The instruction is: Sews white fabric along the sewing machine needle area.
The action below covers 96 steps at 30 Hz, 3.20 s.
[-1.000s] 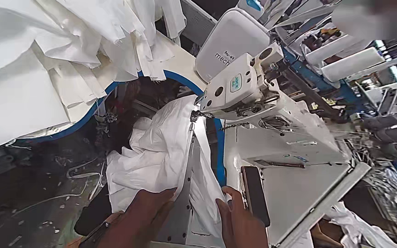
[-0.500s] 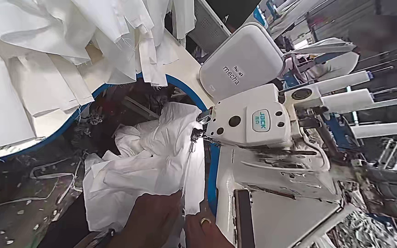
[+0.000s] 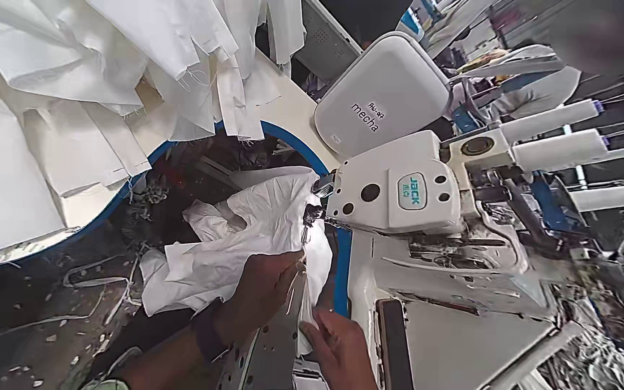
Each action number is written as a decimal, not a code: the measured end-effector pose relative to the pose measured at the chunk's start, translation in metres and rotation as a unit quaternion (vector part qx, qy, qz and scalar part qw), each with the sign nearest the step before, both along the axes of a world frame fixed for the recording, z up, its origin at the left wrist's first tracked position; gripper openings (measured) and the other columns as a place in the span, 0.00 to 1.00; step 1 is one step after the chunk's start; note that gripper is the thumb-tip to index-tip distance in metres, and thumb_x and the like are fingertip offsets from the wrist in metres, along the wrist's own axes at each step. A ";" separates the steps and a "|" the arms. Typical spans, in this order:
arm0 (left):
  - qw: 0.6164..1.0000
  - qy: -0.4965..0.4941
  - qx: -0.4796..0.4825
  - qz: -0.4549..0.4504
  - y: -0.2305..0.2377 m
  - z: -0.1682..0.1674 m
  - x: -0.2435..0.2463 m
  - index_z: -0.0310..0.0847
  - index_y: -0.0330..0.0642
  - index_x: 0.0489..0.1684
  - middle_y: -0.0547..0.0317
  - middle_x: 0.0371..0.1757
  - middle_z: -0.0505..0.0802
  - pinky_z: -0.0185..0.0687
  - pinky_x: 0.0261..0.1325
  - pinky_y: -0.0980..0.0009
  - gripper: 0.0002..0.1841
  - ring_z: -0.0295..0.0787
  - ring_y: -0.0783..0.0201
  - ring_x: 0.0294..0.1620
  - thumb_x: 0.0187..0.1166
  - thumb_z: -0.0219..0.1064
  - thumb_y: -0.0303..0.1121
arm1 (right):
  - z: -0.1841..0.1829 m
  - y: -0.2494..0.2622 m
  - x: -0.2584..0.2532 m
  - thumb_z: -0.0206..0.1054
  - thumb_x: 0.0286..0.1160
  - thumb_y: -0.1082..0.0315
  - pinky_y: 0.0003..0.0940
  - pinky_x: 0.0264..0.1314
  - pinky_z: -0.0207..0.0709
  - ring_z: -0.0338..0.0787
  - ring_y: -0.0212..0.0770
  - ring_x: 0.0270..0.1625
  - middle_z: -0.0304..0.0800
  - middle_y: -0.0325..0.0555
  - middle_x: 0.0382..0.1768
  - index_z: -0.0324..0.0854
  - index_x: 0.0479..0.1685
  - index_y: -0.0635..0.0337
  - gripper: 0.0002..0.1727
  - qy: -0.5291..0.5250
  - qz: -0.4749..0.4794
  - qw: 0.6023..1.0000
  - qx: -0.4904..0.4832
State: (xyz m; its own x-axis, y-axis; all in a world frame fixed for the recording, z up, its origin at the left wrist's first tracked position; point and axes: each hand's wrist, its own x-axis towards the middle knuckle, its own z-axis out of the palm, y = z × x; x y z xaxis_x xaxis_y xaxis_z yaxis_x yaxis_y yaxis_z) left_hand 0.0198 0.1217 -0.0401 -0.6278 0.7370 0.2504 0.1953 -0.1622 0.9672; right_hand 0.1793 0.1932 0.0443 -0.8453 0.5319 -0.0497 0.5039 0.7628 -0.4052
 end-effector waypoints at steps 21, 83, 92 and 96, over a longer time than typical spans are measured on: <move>0.997 0.067 -0.043 -0.009 -0.049 0.002 0.019 0.92 0.33 0.57 0.52 0.19 0.90 0.79 0.25 0.59 0.18 0.84 0.58 0.16 0.79 0.61 0.33 | -0.026 0.013 0.052 0.69 0.71 0.67 0.27 0.43 0.80 0.87 0.25 0.31 0.89 0.41 0.23 0.88 0.23 0.67 0.13 0.006 0.024 0.984 -0.178; 0.950 0.271 -0.084 0.127 -0.042 0.017 0.025 0.94 0.42 0.30 0.57 0.25 0.88 0.80 0.23 0.65 0.10 0.87 0.56 0.26 0.66 0.63 0.28 | 0.008 -0.054 -0.009 0.66 0.70 0.72 0.22 0.46 0.81 0.90 0.37 0.37 0.90 0.49 0.29 0.92 0.36 0.68 0.10 0.118 -0.021 0.985 0.126; 0.976 0.197 0.011 0.091 -0.041 0.006 0.033 0.87 0.38 0.19 0.58 0.15 0.77 0.73 0.27 0.72 0.10 0.78 0.61 0.20 0.69 0.61 0.26 | -0.017 -0.052 -0.022 0.66 0.67 0.68 0.14 0.45 0.70 0.80 0.32 0.39 0.80 0.44 0.28 0.94 0.32 0.54 0.09 0.209 0.003 0.933 0.293; 0.977 0.164 0.046 0.126 -0.031 -0.008 0.036 0.86 0.38 0.15 0.59 0.14 0.76 0.69 0.29 0.76 0.11 0.74 0.65 0.22 0.68 0.64 0.27 | -0.036 -0.036 -0.030 0.67 0.73 0.64 0.16 0.59 0.70 0.81 0.36 0.52 0.85 0.50 0.41 0.93 0.31 0.50 0.09 0.239 0.012 0.912 0.333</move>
